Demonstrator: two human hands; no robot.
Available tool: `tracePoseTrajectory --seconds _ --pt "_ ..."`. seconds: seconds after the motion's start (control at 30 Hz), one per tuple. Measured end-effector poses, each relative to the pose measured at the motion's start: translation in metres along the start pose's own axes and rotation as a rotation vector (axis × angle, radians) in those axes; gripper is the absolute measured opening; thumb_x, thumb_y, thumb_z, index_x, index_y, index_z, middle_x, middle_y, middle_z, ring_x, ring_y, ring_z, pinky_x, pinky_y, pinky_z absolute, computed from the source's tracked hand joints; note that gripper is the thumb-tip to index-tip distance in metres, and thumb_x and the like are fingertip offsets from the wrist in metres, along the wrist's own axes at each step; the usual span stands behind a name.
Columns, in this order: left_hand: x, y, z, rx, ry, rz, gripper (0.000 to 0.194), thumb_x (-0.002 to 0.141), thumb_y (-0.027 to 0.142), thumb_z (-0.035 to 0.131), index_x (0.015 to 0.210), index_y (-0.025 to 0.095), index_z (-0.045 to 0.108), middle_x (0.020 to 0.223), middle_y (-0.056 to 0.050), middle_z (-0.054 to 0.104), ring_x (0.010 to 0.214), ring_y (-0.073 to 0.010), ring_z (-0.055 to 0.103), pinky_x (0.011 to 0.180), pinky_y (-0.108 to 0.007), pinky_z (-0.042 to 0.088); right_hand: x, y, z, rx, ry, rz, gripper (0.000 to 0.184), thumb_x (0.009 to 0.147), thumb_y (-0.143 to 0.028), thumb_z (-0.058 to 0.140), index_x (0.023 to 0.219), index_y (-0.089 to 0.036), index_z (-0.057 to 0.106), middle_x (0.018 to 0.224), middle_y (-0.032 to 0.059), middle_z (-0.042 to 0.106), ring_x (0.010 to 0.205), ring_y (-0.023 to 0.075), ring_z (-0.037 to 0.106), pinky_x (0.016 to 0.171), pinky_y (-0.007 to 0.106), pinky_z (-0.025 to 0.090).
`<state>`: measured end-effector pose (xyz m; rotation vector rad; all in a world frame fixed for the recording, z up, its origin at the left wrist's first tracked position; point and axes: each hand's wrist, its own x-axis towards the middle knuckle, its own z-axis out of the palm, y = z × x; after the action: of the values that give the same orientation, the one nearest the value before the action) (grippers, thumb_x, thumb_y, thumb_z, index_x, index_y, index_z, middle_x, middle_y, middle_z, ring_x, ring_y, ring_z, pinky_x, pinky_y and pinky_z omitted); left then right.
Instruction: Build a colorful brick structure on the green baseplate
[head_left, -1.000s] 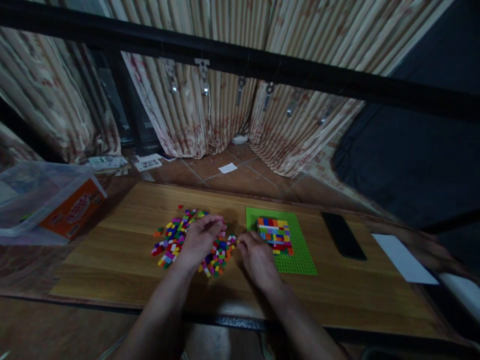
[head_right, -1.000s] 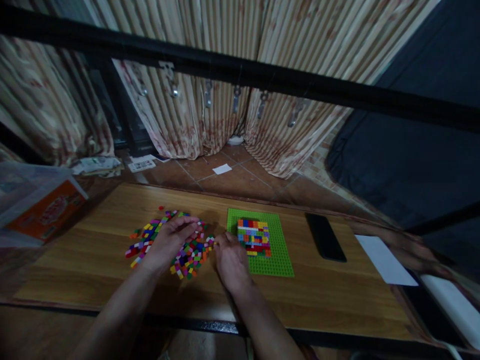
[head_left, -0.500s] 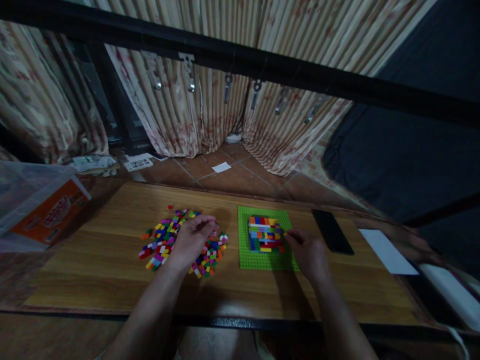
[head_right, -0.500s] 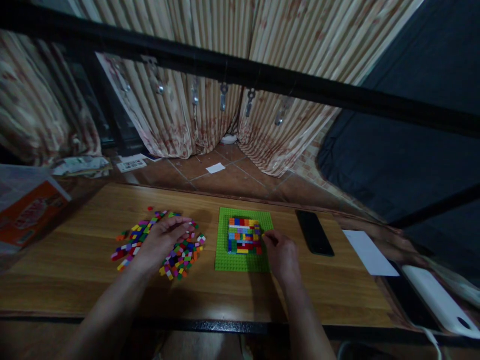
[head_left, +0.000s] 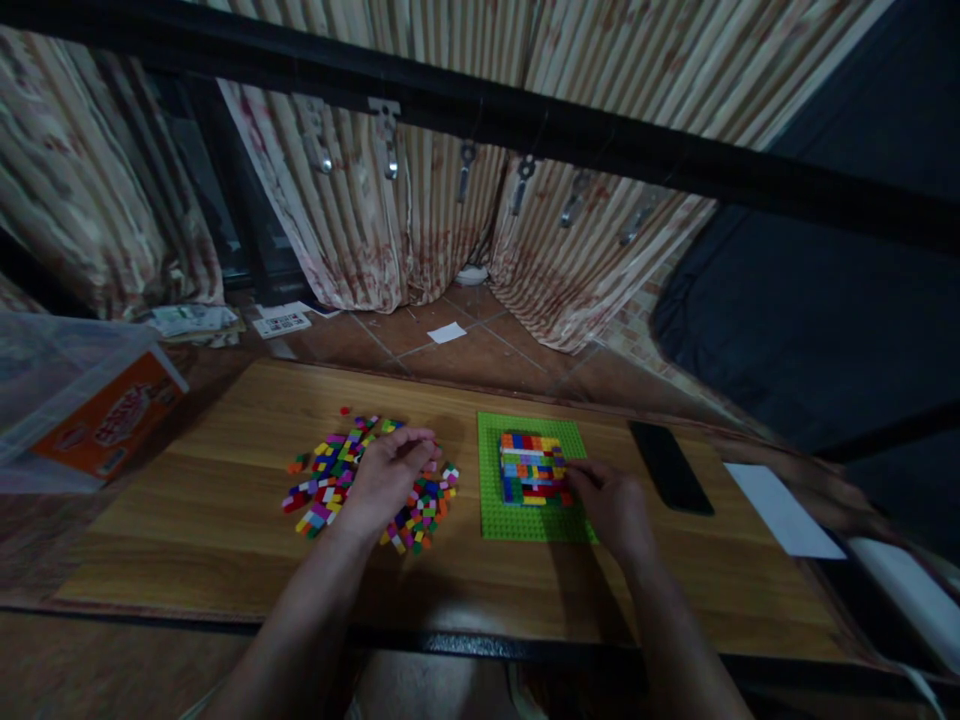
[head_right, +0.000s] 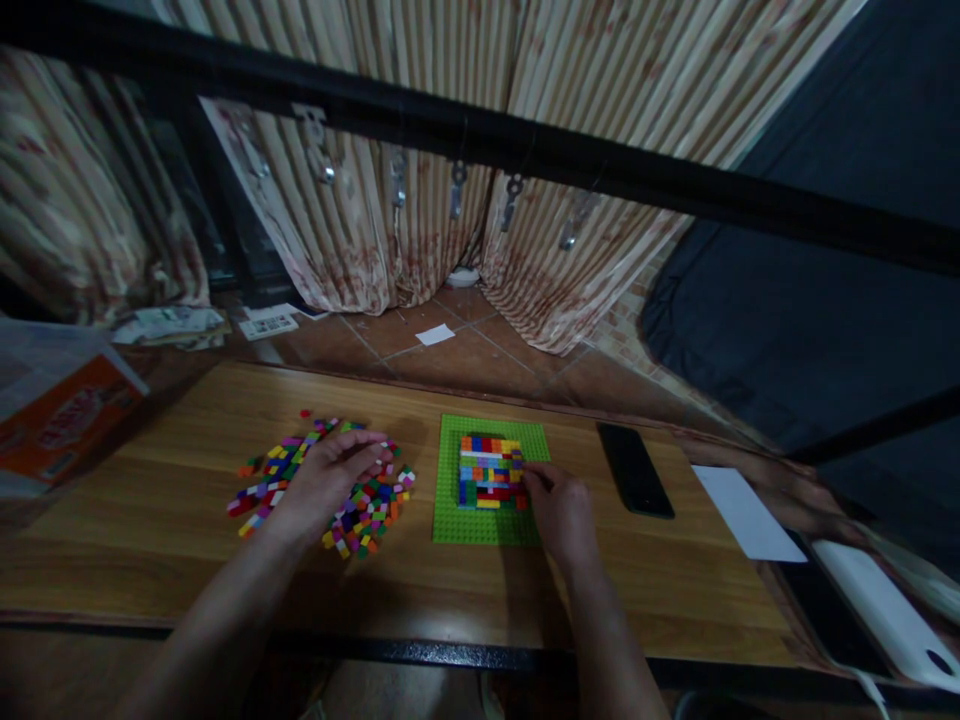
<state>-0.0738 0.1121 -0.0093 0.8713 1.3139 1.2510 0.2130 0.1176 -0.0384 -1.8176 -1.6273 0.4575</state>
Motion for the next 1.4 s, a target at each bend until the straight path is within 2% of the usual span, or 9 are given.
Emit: tracePoseTrajectory --seconds 0.13,0.3,0.57,0.93,1.03,1.13,1.2,1.3,1.4 --pt "-0.001 0.002 0.0 -0.007 0.011 -0.003 0.024 0.066 0.031 0.072 0.083 0.016 0.068 0.074 -0.003 0.071 0.07 -0.0165 0.065 0.07 -0.028 0.049 0.002 0.002 0.002 0.077 0.016 0.054 0.031 0.079 -0.038 0.053 0.093 -0.018 0.072 0.08 0.0059 0.074 0.069 0.0205 0.068 0.063 0.03 0.051" --pt "0.003 -0.006 -0.002 -0.007 -0.006 0.01 0.026 0.066 0.032 0.072 0.086 0.016 0.068 0.076 -0.003 0.071 0.07 -0.0165 0.065 0.072 -0.029 0.049 0.004 0.002 0.004 0.117 0.051 0.078 0.028 0.073 -0.038 0.06 0.088 -0.018 0.073 0.083 0.0064 0.074 0.072 0.0218 0.069 0.064 0.03 0.053" --pt "0.001 -0.004 -0.001 0.003 -0.005 -0.005 0.025 0.067 0.031 0.071 0.087 0.016 0.067 0.077 -0.003 0.072 0.074 -0.017 0.066 0.074 -0.029 0.049 0.008 -0.001 0.01 0.311 0.04 0.199 0.032 0.066 -0.036 0.065 0.089 -0.015 0.072 0.073 0.0066 0.074 0.063 0.0216 0.069 0.054 0.028 0.052" --pt "0.002 -0.009 -0.001 0.023 -0.031 0.019 0.029 0.066 0.032 0.072 0.09 0.015 0.066 0.078 -0.004 0.072 0.075 -0.018 0.066 0.074 -0.029 0.049 0.008 -0.004 0.01 0.264 0.028 0.145 0.034 0.069 -0.036 0.063 0.095 -0.015 0.071 0.069 0.0061 0.073 0.062 0.0211 0.069 0.053 0.027 0.05" --pt "0.003 -0.01 -0.002 -0.01 -0.035 0.021 0.028 0.067 0.031 0.071 0.089 0.015 0.066 0.078 -0.003 0.071 0.072 -0.0166 0.066 0.072 -0.029 0.049 0.007 -0.006 0.005 0.186 0.099 0.129 0.042 0.07 -0.041 0.064 0.1 -0.012 0.07 0.071 0.0088 0.073 0.065 0.0235 0.069 0.056 0.03 0.05" --pt "0.004 -0.009 -0.003 -0.01 -0.015 0.031 0.027 0.067 0.03 0.07 0.088 0.015 0.066 0.076 -0.002 0.071 0.069 -0.0153 0.065 0.07 -0.027 0.048 0.0 -0.017 0.005 0.092 0.26 0.054 0.041 0.075 -0.045 0.061 0.099 -0.012 0.071 0.082 0.0118 0.074 0.071 0.0242 0.069 0.063 0.032 0.051" --pt "0.003 -0.008 -0.004 0.005 -0.003 0.033 0.026 0.066 0.029 0.07 0.087 0.014 0.066 0.075 -0.002 0.071 0.067 -0.0146 0.064 0.068 -0.026 0.048 -0.009 -0.03 0.011 0.124 0.266 -0.038 0.036 0.08 -0.044 0.058 0.095 -0.014 0.071 0.088 0.0111 0.073 0.075 0.0226 0.068 0.067 0.032 0.052" --pt "0.002 -0.006 -0.004 0.002 -0.001 0.033 0.023 0.066 0.026 0.07 0.086 0.014 0.066 0.073 -0.002 0.07 0.066 -0.0142 0.063 0.065 -0.025 0.047 -0.026 -0.056 0.03 0.177 0.071 -0.26 0.025 0.086 -0.036 0.053 0.094 -0.019 0.07 0.093 0.0069 0.072 0.082 0.0197 0.067 0.074 0.032 0.052" --pt "0.001 -0.006 -0.005 -0.006 0.0 0.035 0.022 0.068 0.025 0.068 0.087 0.015 0.066 0.074 -0.002 0.07 0.066 -0.0142 0.063 0.063 -0.025 0.046 -0.04 -0.079 0.053 0.125 -0.129 -0.46 0.023 0.09 -0.024 0.047 0.098 -0.021 0.068 0.096 0.005 0.07 0.088 0.0177 0.065 0.081 0.031 0.05"
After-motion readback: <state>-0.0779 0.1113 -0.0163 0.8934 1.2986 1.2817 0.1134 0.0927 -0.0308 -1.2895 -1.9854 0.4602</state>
